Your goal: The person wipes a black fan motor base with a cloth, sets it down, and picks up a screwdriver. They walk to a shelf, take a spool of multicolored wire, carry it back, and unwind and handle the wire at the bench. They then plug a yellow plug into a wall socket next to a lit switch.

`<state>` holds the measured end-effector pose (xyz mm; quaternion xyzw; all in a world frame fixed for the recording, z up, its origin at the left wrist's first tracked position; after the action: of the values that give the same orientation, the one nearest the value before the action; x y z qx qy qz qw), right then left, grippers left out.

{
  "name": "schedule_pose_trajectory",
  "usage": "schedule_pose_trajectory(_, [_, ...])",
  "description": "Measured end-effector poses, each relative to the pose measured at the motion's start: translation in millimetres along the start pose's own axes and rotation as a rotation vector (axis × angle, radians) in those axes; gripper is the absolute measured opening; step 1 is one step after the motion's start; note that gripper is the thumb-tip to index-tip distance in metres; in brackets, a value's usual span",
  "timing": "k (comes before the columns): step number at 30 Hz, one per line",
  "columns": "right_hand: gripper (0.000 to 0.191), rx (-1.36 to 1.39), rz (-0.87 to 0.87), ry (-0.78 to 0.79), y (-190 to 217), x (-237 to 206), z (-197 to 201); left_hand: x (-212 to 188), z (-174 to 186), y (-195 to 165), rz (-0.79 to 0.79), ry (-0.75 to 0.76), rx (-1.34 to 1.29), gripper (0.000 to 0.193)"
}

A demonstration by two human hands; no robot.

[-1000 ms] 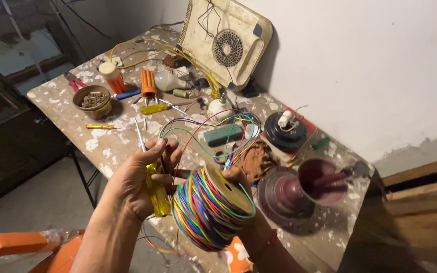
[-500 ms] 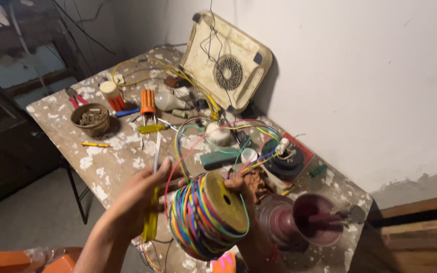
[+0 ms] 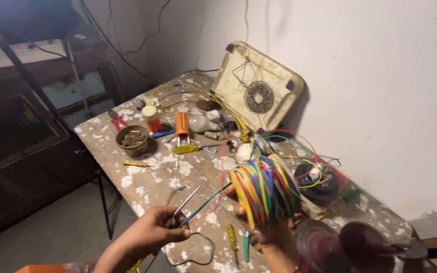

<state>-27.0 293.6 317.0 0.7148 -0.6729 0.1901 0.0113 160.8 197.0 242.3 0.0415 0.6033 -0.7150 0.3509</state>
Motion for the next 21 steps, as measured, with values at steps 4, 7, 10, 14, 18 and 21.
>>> schedule_pose_trajectory(4, [0.062,-0.014,0.037,-0.012,-6.8,18.5,8.9,-15.9,46.0,-9.2,-0.344,-0.315,0.053,0.028])
schedule_pose_trajectory(7, [0.06,-0.068,0.041,0.01,-18.9,32.3,14.1,-19.8,77.2,23.3,-0.003,-0.411,-0.14,0.028])
schedule_pose_trajectory(10, [0.062,-0.097,0.039,-0.012,-36.4,42.2,22.9,-36.9,108.5,22.8,-0.028,-0.53,-0.185,0.029])
schedule_pose_trajectory(14, [0.073,-0.142,-0.051,0.0,-60.7,55.6,31.7,-45.8,137.2,14.2,-0.156,-0.666,-0.524,0.022])
schedule_pose_trajectory(18, [0.058,-0.3,0.135,-0.407,-42.9,63.6,74.5,-33.5,147.1,8.3,-0.243,-0.66,-0.917,0.019])
schedule_pose_trajectory(21, [0.054,-0.316,-0.001,-0.436,-48.0,66.4,88.9,-11.1,146.5,-2.0,-0.294,-0.557,-1.187,0.02])
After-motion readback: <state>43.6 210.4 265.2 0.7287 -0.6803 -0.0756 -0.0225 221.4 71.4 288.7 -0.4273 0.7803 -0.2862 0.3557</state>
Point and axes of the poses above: each hand's wrist, its own x-axis towards the middle knuckle, its own z-axis out of the back of the hand, y = z × x, the point moved 8 cm from there along x, towards the middle knuckle, and after that the axes turned 14 degrees about x, right-handed, at the moved point
